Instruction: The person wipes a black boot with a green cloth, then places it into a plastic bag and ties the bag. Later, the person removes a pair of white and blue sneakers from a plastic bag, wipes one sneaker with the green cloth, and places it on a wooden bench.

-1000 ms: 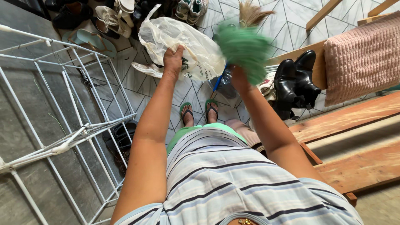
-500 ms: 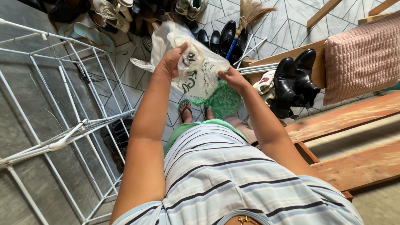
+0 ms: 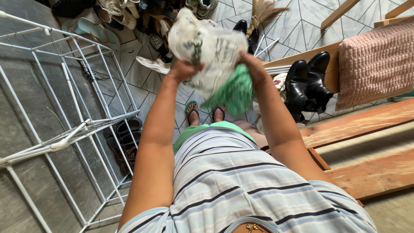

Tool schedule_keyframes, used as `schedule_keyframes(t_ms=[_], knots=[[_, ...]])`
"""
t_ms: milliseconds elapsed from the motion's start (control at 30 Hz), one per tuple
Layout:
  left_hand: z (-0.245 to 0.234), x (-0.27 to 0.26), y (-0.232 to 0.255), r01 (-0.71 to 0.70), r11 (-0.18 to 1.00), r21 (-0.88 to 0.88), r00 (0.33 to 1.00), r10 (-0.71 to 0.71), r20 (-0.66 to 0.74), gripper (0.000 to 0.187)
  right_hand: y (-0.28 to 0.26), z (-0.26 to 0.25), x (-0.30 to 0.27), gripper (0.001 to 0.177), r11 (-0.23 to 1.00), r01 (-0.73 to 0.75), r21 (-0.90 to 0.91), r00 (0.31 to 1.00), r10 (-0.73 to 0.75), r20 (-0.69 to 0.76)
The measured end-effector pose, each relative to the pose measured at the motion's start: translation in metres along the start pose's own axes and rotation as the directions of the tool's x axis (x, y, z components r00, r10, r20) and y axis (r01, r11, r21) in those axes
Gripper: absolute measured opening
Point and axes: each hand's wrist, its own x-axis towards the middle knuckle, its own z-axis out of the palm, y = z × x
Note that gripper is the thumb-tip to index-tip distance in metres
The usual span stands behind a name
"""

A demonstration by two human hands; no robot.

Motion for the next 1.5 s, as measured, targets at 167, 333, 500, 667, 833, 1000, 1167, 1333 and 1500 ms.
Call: schedule_keyframes(t_ms=[167,333,500,667,833,1000,1167,1333,1500], knots=[[-0.029,-0.017,-0.013,0.070,0.948,-0.311,0.964,-0.144,-0.222,0.035,-0.024,-0.035,0.009,0.034,0.953,0.103,0.286,0.905,0.030,-0.425],[-0.025,0.000,-0.055,0.107,0.989,-0.103,0.852,-0.144,-0.503,0.035,-0.053,0.013,-0.019,0.056,0.775,0.442,0.451,0.896,-0.361,-0.258],[-0.006,0.020,-0.068,0.108,0.993,-0.045,0.805,-0.114,-0.583,0.042,-0.011,0.089,-0.023,0.072,0.403,0.800,-0.444,0.428,-0.902,-0.048],[-0.011,0.008,-0.024,0.000,0.964,-0.268,0.874,-0.130,-0.467,0.048,0.067,0.055,-0.004,0.054,-0.183,0.274,-0.944,0.945,-0.130,0.300],[-0.035,-0.013,0.004,-0.016,0.899,-0.439,0.900,-0.178,-0.397,0.045,0.055,-0.001,-0.013,0.045,-0.129,-0.125,-0.984,0.986,-0.123,-0.109],[-0.034,-0.015,-0.013,0.074,0.876,-0.477,0.876,-0.286,-0.389,0.047,-0.022,0.043,-0.035,0.052,0.653,0.272,-0.707,0.759,-0.597,-0.259],[0.001,-0.013,0.007,0.160,0.817,-0.554,0.877,-0.375,-0.299,0.047,0.002,0.109,-0.033,0.066,-0.052,0.574,-0.817,0.334,-0.896,0.292],[-0.008,-0.030,0.047,0.293,0.723,-0.625,0.887,-0.449,-0.103,0.040,0.048,0.058,0.005,0.046,-0.327,0.183,-0.927,0.918,-0.280,0.280],[-0.048,-0.054,0.048,0.144,0.584,-0.799,0.949,-0.311,-0.056,0.044,0.036,-0.002,-0.019,0.055,-0.338,-0.279,-0.899,0.958,-0.041,-0.282]])
